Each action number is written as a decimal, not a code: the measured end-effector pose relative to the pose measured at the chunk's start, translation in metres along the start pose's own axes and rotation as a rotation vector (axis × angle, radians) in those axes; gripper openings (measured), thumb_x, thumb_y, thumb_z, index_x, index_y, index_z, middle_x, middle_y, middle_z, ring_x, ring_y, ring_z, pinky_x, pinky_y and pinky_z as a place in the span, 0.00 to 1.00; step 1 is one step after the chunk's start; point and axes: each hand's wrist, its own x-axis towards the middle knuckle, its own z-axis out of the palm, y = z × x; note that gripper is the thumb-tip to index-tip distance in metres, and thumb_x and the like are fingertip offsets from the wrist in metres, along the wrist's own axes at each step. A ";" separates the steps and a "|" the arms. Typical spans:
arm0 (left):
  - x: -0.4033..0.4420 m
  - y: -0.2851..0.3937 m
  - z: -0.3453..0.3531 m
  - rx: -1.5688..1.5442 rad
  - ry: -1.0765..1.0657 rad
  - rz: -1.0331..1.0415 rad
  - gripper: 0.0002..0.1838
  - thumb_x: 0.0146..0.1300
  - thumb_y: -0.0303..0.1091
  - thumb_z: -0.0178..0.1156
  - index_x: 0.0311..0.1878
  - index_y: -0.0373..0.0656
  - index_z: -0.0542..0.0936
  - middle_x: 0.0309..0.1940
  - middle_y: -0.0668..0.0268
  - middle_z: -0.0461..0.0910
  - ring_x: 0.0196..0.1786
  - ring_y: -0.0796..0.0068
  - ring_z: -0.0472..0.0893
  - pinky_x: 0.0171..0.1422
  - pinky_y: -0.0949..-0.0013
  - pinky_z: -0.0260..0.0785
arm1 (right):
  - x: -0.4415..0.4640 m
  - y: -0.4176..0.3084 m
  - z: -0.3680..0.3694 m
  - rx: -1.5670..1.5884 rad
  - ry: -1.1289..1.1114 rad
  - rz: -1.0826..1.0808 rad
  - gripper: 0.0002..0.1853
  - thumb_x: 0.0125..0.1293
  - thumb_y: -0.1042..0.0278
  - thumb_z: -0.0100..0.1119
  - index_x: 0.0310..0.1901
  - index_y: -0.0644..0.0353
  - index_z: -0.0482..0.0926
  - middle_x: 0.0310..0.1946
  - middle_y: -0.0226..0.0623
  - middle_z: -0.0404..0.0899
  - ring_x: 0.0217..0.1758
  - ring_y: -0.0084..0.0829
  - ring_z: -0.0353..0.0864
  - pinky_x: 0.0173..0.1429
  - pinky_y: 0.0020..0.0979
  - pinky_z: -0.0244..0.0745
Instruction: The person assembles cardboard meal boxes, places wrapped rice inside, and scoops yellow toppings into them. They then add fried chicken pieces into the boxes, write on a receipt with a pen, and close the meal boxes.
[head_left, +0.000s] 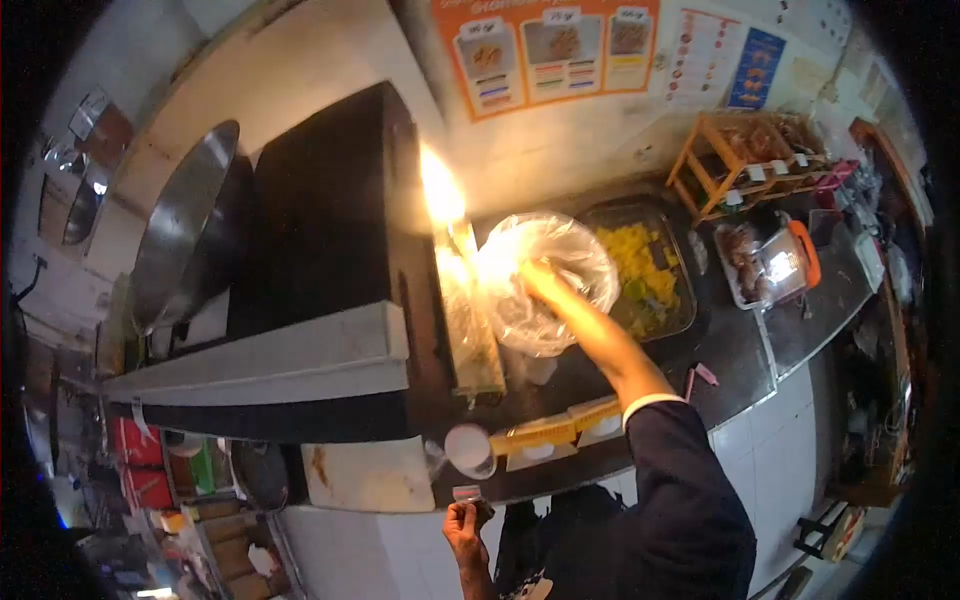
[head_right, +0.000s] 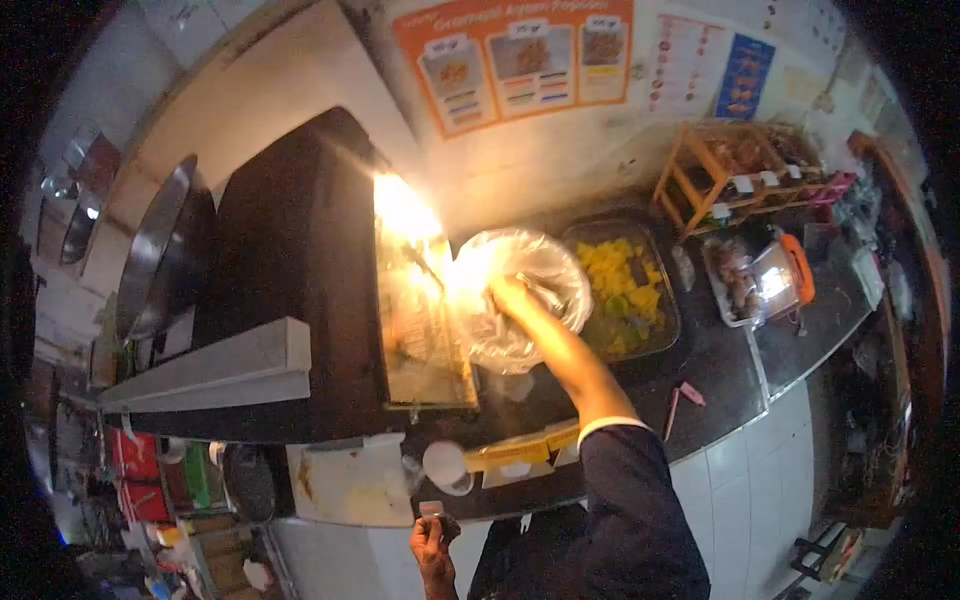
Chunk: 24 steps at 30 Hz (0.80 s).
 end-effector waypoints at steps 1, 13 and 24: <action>-0.005 -0.002 -0.011 -0.057 0.085 0.008 0.05 0.70 0.31 0.62 0.42 0.42 0.76 0.35 0.67 0.80 0.35 0.77 0.79 0.42 0.69 0.76 | 0.003 -0.001 0.000 -0.004 0.001 0.002 0.09 0.55 0.64 0.62 0.33 0.59 0.84 0.30 0.49 0.84 0.32 0.45 0.84 0.39 0.43 0.78; 0.019 -0.011 -0.044 -0.031 0.026 -0.077 0.07 0.66 0.27 0.66 0.42 0.42 0.77 0.34 0.71 0.79 0.34 0.83 0.77 0.39 0.78 0.71 | -0.240 -0.109 -0.187 0.927 0.380 -0.072 0.07 0.69 0.75 0.60 0.38 0.58 0.70 0.23 0.28 0.78 0.20 0.19 0.75 0.24 0.22 0.69; 0.047 -0.026 -0.066 0.105 -0.220 -0.102 0.07 0.67 0.28 0.64 0.45 0.44 0.77 0.41 0.71 0.81 0.41 0.85 0.78 0.40 0.76 0.73 | -0.399 -0.146 0.170 0.747 0.155 0.171 0.19 0.58 0.65 0.72 0.48 0.64 0.80 0.37 0.45 0.85 0.44 0.37 0.84 0.47 0.36 0.79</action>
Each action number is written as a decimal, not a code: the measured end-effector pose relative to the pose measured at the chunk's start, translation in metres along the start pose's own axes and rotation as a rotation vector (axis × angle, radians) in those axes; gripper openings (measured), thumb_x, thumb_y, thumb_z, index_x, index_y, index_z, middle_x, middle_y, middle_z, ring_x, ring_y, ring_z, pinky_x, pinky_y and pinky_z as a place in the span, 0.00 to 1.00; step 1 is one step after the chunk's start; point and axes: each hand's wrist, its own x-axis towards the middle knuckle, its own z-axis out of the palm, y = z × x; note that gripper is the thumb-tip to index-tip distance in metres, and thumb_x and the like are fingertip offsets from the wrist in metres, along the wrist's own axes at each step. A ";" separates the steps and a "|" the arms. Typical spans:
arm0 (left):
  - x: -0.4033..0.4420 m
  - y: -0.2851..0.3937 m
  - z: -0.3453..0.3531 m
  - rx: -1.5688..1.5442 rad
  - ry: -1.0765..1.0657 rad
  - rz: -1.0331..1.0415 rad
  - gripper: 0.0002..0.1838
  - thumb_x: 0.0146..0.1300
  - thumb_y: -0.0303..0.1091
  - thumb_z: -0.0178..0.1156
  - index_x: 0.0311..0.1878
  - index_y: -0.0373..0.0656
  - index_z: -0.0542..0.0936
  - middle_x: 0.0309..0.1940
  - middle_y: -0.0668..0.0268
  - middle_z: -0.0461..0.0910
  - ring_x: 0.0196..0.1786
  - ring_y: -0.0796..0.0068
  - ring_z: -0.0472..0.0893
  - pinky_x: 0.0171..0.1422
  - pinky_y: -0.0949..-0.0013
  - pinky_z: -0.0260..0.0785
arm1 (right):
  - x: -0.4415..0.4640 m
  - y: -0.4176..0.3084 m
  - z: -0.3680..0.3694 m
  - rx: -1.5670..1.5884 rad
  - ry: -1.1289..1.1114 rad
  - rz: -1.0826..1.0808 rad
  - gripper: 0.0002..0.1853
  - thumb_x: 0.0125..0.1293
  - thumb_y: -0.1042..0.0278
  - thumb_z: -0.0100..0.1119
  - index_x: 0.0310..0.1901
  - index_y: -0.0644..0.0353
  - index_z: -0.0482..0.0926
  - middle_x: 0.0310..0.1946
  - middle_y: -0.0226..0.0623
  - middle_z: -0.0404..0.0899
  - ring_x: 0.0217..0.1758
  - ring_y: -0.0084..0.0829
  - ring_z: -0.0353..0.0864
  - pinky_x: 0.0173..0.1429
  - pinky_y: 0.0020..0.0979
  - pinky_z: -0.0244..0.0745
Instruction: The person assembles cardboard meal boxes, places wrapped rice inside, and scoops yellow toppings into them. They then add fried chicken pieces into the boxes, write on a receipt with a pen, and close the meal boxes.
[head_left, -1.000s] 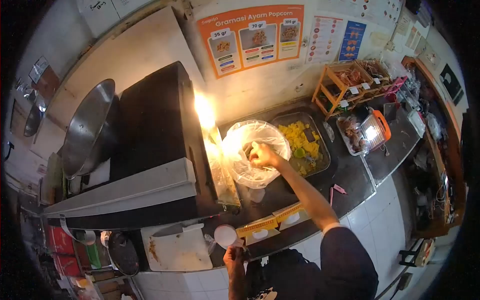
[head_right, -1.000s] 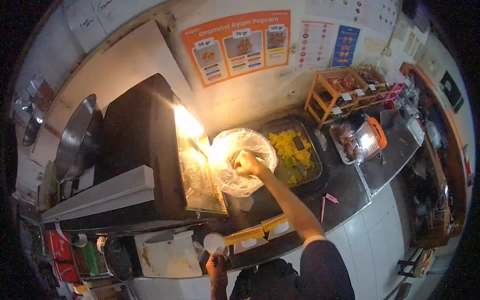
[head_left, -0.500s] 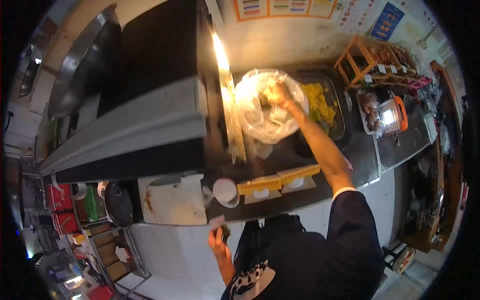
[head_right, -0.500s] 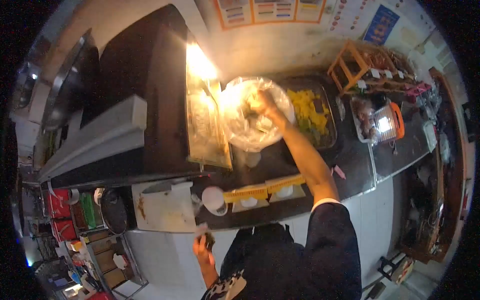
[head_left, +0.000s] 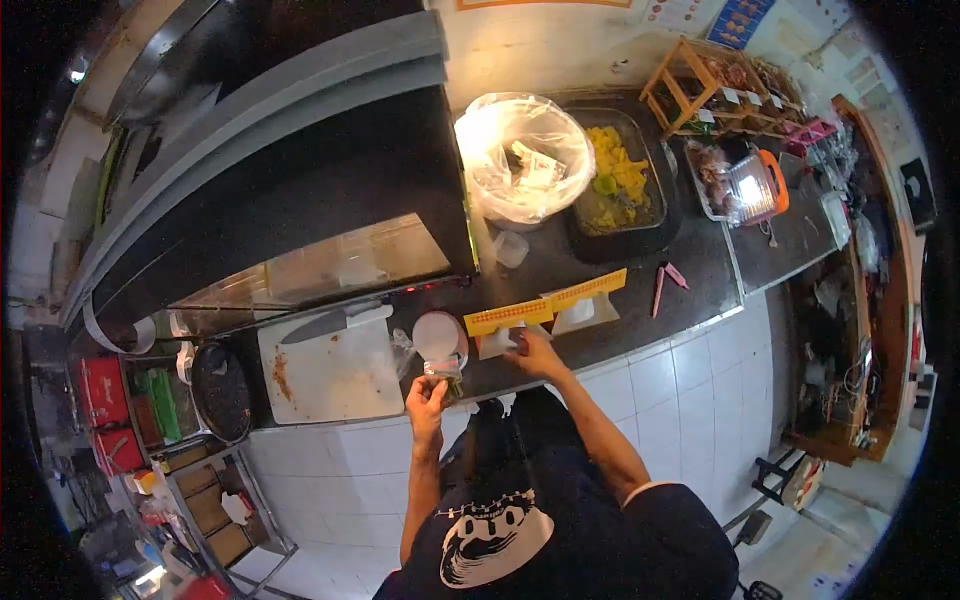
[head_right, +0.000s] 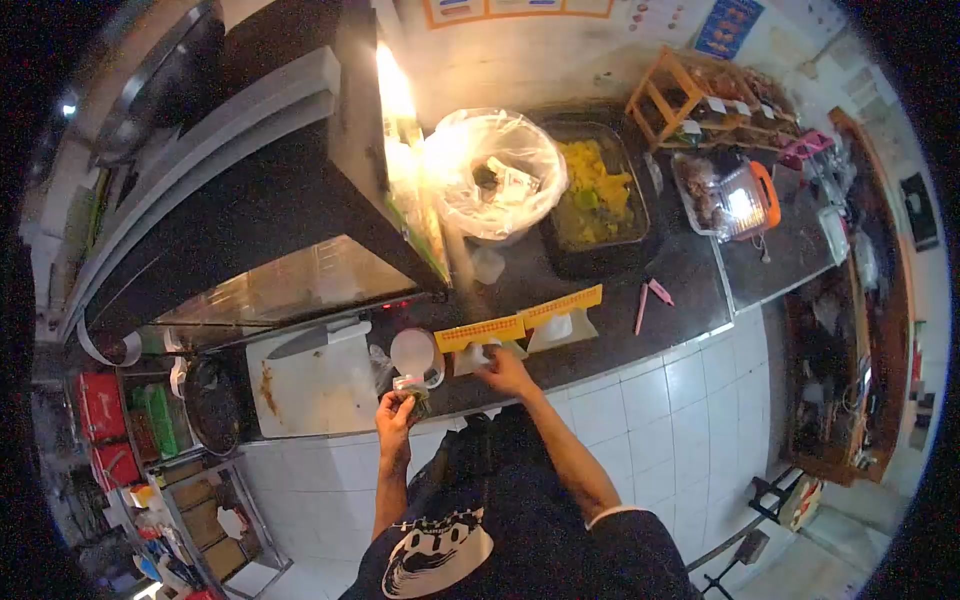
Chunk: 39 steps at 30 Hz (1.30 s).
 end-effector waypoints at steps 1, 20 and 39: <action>0.005 -0.005 0.000 0.040 -0.047 0.014 0.07 0.67 0.29 0.64 0.46 0.44 0.77 0.42 0.72 0.80 0.42 0.85 0.78 0.41 0.75 0.74 | 0.002 0.003 0.009 0.082 0.138 -0.046 0.19 0.59 0.65 0.70 0.49 0.65 0.80 0.38 0.50 0.85 0.46 0.44 0.86 0.49 0.38 0.79; 0.025 -0.081 0.108 0.358 -0.584 0.037 0.19 0.73 0.37 0.59 0.60 0.35 0.78 0.47 0.61 0.84 0.49 0.72 0.83 0.51 0.70 0.75 | 0.050 0.105 -0.091 -0.467 0.648 0.066 0.12 0.56 0.67 0.62 0.38 0.64 0.85 0.39 0.51 0.84 0.45 0.51 0.84 0.47 0.42 0.77; 0.006 -0.077 0.395 0.339 -0.644 -0.241 0.21 0.76 0.41 0.56 0.65 0.40 0.75 0.56 0.64 0.80 0.55 0.75 0.78 0.59 0.69 0.70 | 0.083 0.182 -0.313 1.515 0.095 0.785 0.02 0.67 0.70 0.61 0.40 0.55 0.79 0.36 0.35 0.84 0.27 0.26 0.75 0.27 0.24 0.71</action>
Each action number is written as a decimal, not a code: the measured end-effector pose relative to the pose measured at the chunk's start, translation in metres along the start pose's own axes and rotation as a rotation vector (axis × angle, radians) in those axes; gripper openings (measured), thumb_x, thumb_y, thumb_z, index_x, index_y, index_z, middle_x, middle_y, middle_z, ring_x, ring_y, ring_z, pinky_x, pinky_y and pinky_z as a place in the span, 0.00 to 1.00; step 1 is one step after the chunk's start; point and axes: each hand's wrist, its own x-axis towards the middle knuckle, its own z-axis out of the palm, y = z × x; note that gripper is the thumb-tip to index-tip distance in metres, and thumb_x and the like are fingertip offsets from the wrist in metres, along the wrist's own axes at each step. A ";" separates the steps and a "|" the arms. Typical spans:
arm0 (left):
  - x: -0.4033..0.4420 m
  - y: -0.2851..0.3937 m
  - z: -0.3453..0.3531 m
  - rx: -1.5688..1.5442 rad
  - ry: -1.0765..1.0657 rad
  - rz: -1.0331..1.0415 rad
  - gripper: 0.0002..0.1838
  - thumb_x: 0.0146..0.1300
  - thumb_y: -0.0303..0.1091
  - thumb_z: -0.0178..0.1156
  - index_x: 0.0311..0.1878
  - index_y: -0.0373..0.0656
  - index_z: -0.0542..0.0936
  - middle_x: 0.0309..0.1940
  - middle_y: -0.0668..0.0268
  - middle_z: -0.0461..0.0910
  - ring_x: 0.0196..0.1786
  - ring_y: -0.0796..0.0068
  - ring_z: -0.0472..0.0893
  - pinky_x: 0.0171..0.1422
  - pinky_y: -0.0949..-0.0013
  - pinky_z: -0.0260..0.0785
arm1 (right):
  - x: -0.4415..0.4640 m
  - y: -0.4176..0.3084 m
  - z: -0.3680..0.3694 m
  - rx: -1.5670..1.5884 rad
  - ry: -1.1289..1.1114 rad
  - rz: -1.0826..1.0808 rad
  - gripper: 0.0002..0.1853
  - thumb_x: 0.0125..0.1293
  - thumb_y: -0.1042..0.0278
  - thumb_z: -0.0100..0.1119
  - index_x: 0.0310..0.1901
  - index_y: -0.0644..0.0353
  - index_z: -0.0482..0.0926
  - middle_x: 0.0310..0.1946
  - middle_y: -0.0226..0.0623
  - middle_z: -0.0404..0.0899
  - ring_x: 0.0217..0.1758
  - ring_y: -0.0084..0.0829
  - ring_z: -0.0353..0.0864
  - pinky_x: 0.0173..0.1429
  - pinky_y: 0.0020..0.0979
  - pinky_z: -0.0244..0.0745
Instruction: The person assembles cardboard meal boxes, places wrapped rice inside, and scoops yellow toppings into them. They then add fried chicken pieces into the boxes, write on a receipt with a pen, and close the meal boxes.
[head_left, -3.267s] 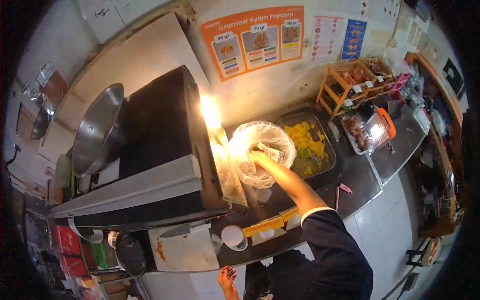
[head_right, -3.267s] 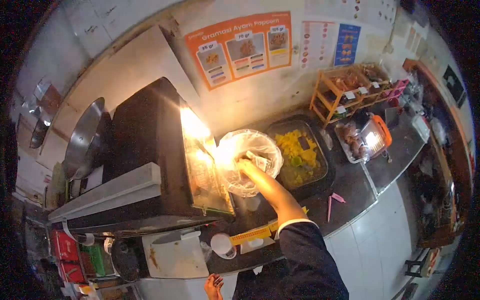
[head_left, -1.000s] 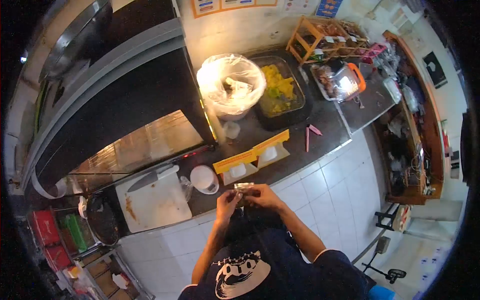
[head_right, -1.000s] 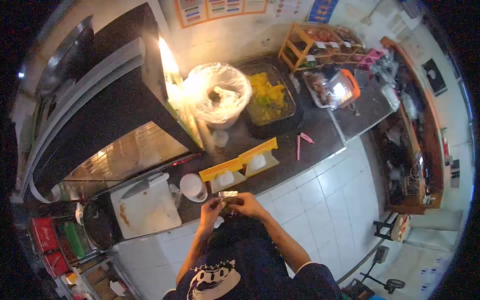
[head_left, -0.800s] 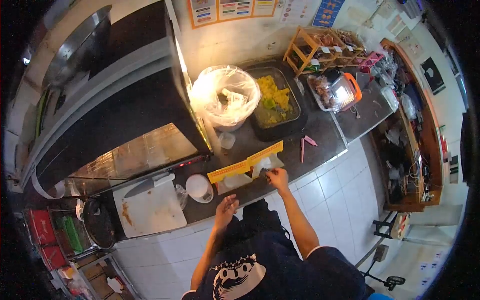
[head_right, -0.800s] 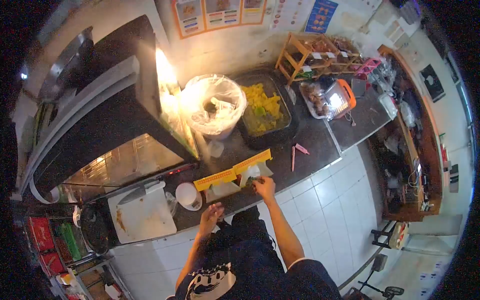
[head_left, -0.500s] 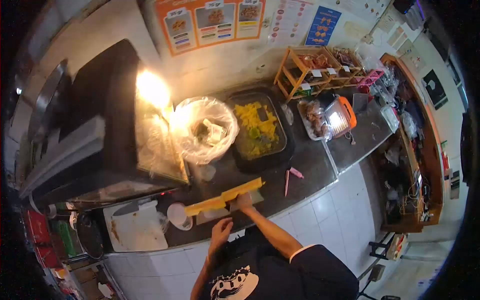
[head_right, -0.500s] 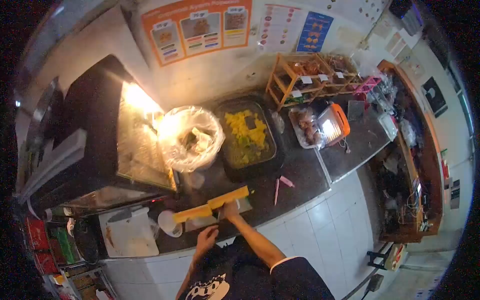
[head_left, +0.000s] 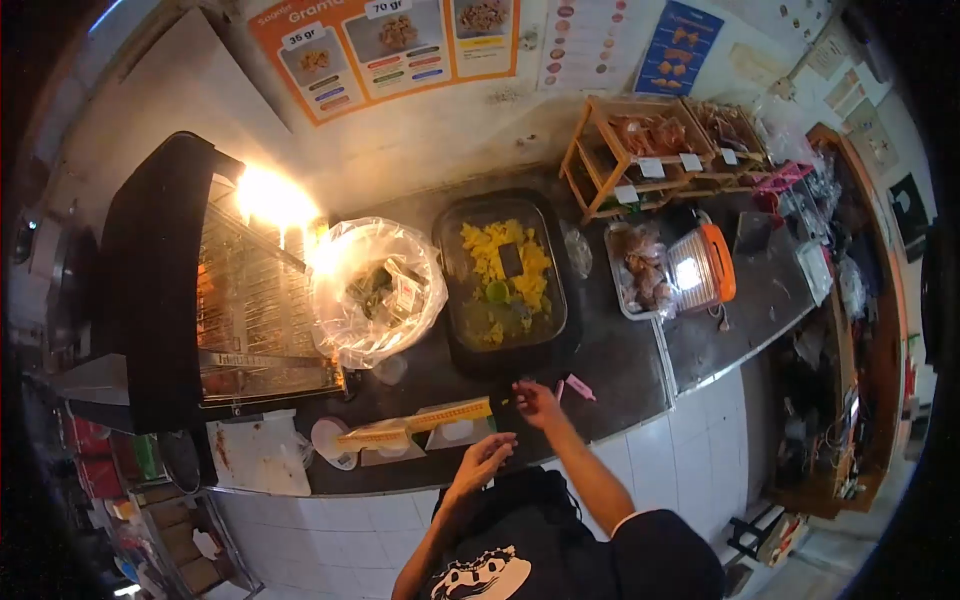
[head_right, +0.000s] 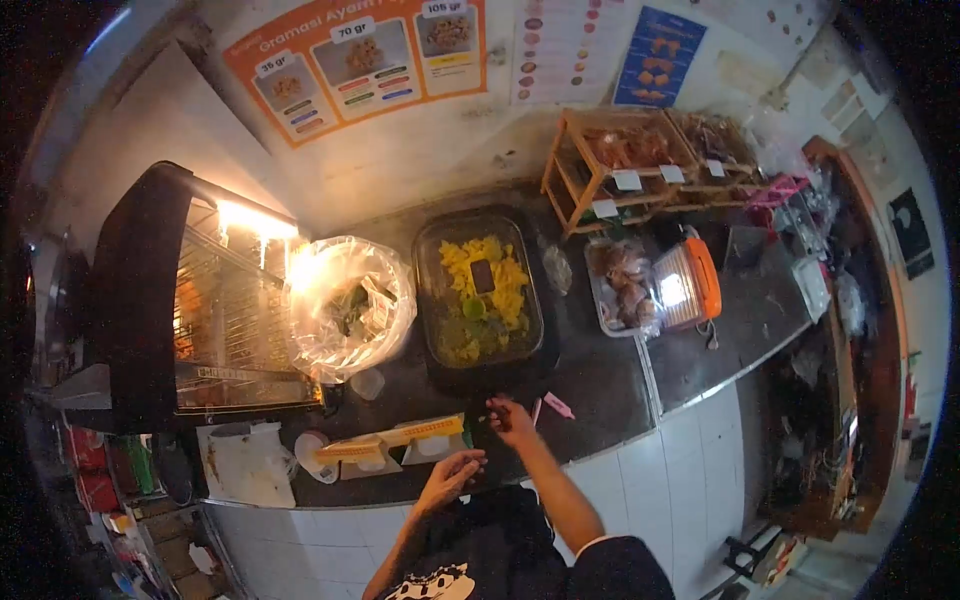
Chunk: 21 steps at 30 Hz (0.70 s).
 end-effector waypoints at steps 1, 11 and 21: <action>0.004 -0.002 0.003 0.002 0.017 0.014 0.21 0.76 0.41 0.56 0.65 0.40 0.75 0.56 0.64 0.80 0.55 0.75 0.78 0.59 0.69 0.70 | 0.011 0.009 0.009 0.154 -0.043 -0.074 0.02 0.67 0.70 0.61 0.38 0.52 0.78 0.35 0.34 0.83 0.27 0.25 0.74 0.26 0.24 0.69; -0.016 -0.017 -0.005 -0.087 0.130 0.036 0.19 0.75 0.40 0.57 0.63 0.41 0.77 0.56 0.62 0.81 0.56 0.73 0.79 0.57 0.71 0.71 | -0.009 -0.049 0.068 0.173 -0.222 -0.313 0.13 0.72 0.62 0.60 0.30 0.48 0.68 0.21 0.28 0.67 0.17 0.24 0.64 0.19 0.28 0.56; -0.007 0.027 0.008 -0.052 0.053 0.098 0.21 0.75 0.42 0.56 0.64 0.40 0.76 0.57 0.63 0.80 0.59 0.74 0.78 0.61 0.68 0.69 | -0.106 -0.218 0.347 -0.663 -0.569 -0.923 0.16 0.75 0.56 0.57 0.48 0.64 0.80 0.34 0.35 0.83 0.26 0.21 0.79 0.26 0.25 0.68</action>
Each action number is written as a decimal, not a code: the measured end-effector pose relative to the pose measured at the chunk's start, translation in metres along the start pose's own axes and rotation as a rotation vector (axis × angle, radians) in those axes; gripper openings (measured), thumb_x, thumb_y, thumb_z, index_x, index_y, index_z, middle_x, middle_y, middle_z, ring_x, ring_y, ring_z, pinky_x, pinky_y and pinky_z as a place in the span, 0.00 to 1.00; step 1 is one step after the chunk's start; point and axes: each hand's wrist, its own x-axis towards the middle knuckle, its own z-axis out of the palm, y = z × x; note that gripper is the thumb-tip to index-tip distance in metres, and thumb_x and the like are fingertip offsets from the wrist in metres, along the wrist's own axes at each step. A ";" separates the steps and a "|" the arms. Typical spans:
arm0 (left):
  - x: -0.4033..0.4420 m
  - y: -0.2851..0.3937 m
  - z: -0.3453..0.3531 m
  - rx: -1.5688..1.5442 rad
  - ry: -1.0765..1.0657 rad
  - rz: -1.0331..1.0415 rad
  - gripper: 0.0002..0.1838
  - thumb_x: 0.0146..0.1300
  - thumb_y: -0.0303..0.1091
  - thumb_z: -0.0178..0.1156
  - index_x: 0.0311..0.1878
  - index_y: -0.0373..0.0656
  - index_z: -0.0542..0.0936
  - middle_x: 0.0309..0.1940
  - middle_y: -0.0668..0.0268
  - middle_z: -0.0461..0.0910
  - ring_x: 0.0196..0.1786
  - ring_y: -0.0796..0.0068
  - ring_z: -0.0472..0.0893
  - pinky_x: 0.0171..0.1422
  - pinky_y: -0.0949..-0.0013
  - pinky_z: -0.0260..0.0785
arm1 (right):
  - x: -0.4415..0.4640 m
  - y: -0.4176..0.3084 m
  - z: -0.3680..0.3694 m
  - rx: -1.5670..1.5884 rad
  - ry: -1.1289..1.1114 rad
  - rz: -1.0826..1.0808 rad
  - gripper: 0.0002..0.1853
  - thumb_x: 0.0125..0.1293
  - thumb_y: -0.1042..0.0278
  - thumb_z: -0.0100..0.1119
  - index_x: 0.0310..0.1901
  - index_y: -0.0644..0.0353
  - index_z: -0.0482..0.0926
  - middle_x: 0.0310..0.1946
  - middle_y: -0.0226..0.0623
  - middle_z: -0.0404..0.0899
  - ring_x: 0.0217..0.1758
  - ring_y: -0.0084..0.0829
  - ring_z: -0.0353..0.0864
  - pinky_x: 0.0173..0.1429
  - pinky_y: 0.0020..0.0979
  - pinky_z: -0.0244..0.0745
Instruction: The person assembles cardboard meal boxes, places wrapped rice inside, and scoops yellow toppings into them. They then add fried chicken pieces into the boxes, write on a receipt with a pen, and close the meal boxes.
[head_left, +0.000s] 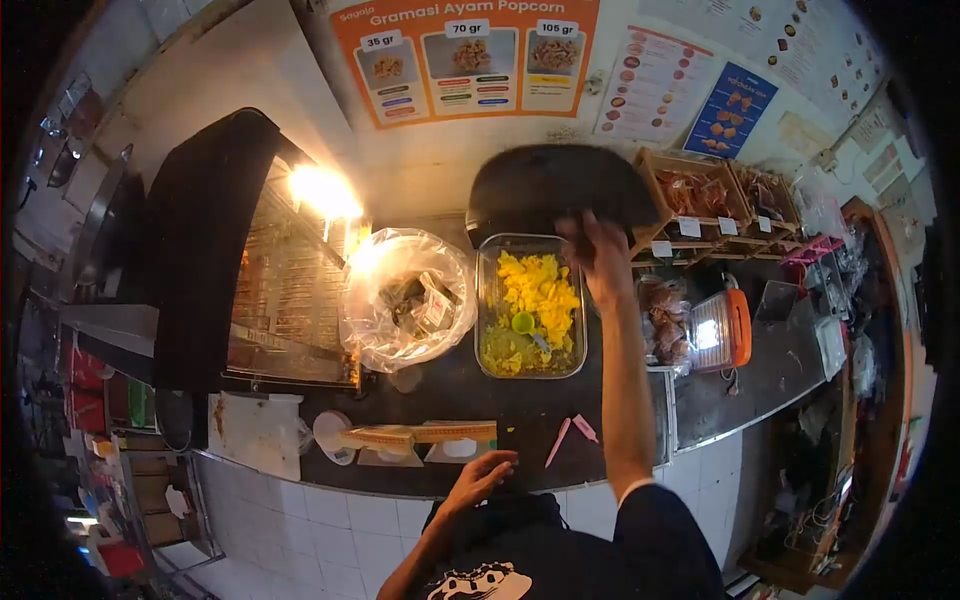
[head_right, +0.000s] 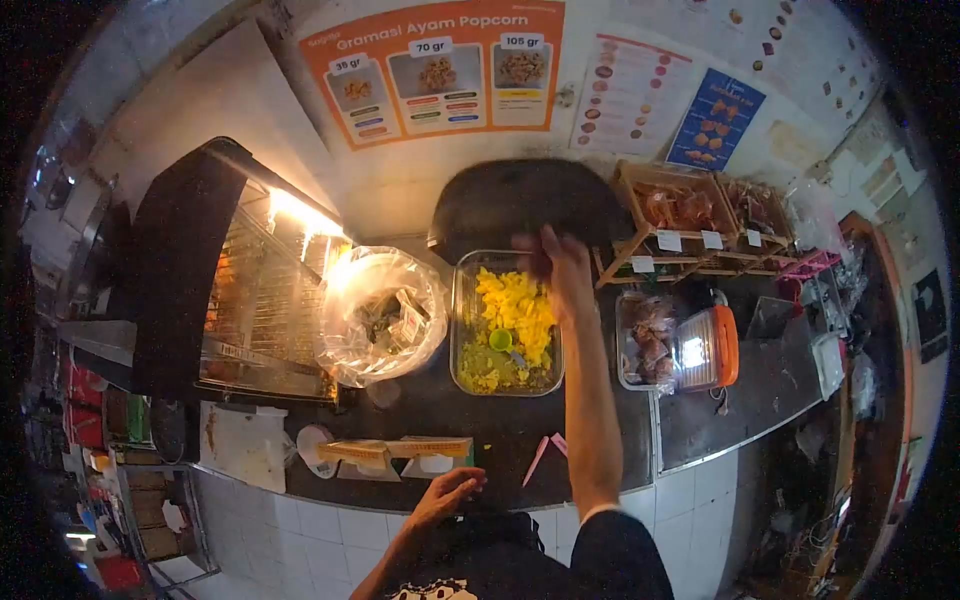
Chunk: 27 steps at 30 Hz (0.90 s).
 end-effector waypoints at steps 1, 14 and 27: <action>0.005 0.009 0.004 -0.007 -0.009 0.001 0.21 0.75 0.43 0.56 0.64 0.41 0.76 0.57 0.63 0.80 0.59 0.73 0.78 0.61 0.67 0.69 | 0.025 -0.011 0.009 0.023 -0.083 -0.003 0.20 0.75 0.56 0.58 0.56 0.66 0.79 0.41 0.37 0.85 0.30 0.22 0.82 0.27 0.24 0.70; 0.154 -0.024 0.015 -0.583 0.263 -0.134 0.51 0.70 0.42 0.61 0.79 0.37 0.34 0.78 0.52 0.51 0.73 0.60 0.65 0.72 0.53 0.67 | -0.099 0.279 -0.089 -1.882 -0.254 0.389 0.17 0.62 0.59 0.67 0.45 0.65 0.85 0.40 0.51 0.83 0.39 0.49 0.85 0.40 0.48 0.80; 0.207 -0.036 0.015 -0.705 0.291 -0.146 0.30 0.71 0.46 0.56 0.68 0.41 0.61 0.68 0.58 0.60 0.73 0.56 0.61 0.70 0.46 0.63 | -0.064 0.245 -0.115 -1.871 -0.260 0.040 0.21 0.71 0.69 0.54 0.61 0.71 0.70 0.46 0.57 0.80 0.36 0.41 0.85 0.34 0.39 0.81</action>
